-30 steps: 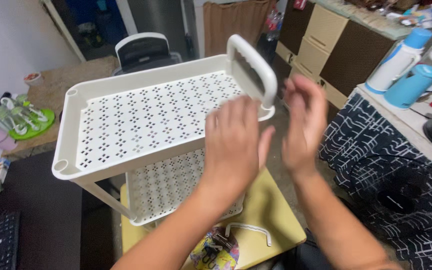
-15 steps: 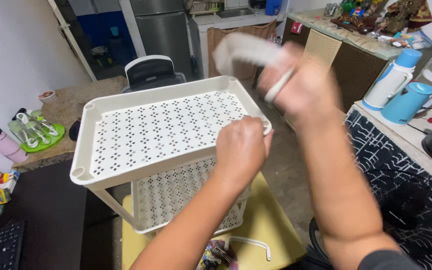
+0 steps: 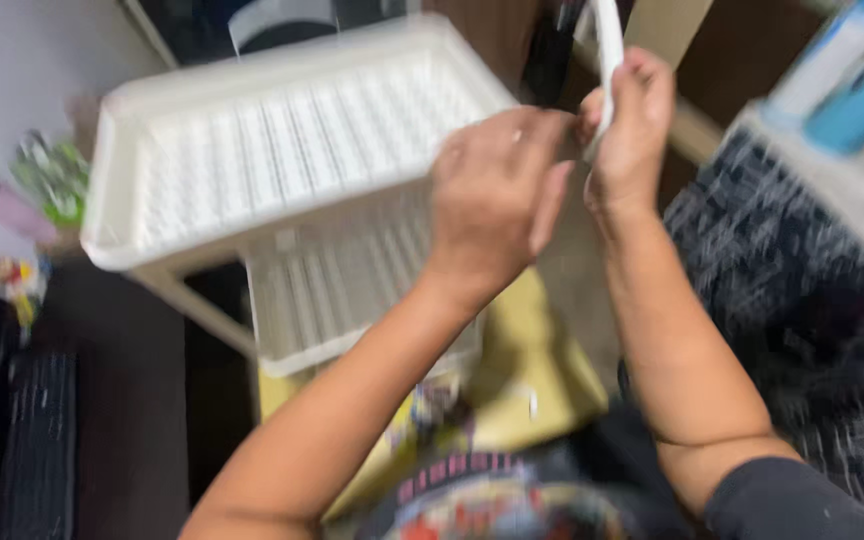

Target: The person disassembles a white plastic three-tier storage rack by removing the handles and vertical support poles, then detaches the perforated trays. The person then handles a black metal frame, separating its components. The disassembled parts are placed on the table and nearby surfaces.

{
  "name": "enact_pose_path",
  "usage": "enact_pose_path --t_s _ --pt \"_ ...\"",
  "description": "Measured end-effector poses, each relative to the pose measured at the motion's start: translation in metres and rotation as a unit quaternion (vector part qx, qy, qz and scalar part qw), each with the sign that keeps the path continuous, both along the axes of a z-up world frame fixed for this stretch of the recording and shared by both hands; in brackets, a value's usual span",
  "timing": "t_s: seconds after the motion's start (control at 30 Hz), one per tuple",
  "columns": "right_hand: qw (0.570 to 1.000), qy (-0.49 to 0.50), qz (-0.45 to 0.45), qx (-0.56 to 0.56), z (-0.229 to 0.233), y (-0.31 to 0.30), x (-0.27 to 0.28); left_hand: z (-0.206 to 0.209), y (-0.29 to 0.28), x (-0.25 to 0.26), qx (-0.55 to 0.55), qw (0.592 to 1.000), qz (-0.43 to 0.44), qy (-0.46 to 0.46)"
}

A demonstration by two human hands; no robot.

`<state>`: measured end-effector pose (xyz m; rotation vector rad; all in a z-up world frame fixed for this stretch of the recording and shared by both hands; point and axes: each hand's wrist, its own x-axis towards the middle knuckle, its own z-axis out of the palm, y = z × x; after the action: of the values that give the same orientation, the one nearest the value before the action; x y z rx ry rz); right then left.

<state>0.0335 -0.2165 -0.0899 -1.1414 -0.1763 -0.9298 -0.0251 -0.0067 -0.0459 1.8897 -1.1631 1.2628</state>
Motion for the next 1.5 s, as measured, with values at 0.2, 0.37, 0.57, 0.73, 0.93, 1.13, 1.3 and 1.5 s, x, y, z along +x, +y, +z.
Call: enact_pose_path --t_s 0.2,0.37,0.57,0.73,0.93,1.13,1.3,1.5 --pt "0.988 0.149 -0.040 -0.001 -0.296 0.020 -0.026 -0.148 -0.012 -0.009 0.203 0.923 -0.140 0.296" --pt "0.724 0.567 -0.079 -0.384 -0.416 0.056 -0.102 -0.270 -0.012 -0.004 0.459 0.716 -0.008 0.526" --pt "0.710 0.515 0.025 -0.479 -0.439 0.068 -0.112 -0.282 -0.011 -0.008 0.444 0.696 -0.016 0.564" --pt "0.768 0.406 0.144 -0.473 -0.392 0.076 -0.095 -0.204 0.018 -0.019 0.247 0.817 -0.077 0.515" --pt "0.560 0.401 0.321 -0.650 -0.192 0.140 -0.071 -0.111 0.105 -0.028 -0.085 0.967 0.000 0.240" --pt "0.870 -0.085 0.070 -0.480 -0.002 0.230 -0.077 -0.071 0.187 -0.009 -0.335 0.924 0.176 0.059" --pt "0.805 -0.205 -0.116 -0.544 0.060 0.297 -0.061 -0.067 0.218 0.023 -0.361 0.905 0.123 0.188" --pt "0.759 -0.167 -0.240 -0.581 0.069 0.336 -0.048 -0.077 0.238 0.047 -0.356 0.886 -0.094 0.284"
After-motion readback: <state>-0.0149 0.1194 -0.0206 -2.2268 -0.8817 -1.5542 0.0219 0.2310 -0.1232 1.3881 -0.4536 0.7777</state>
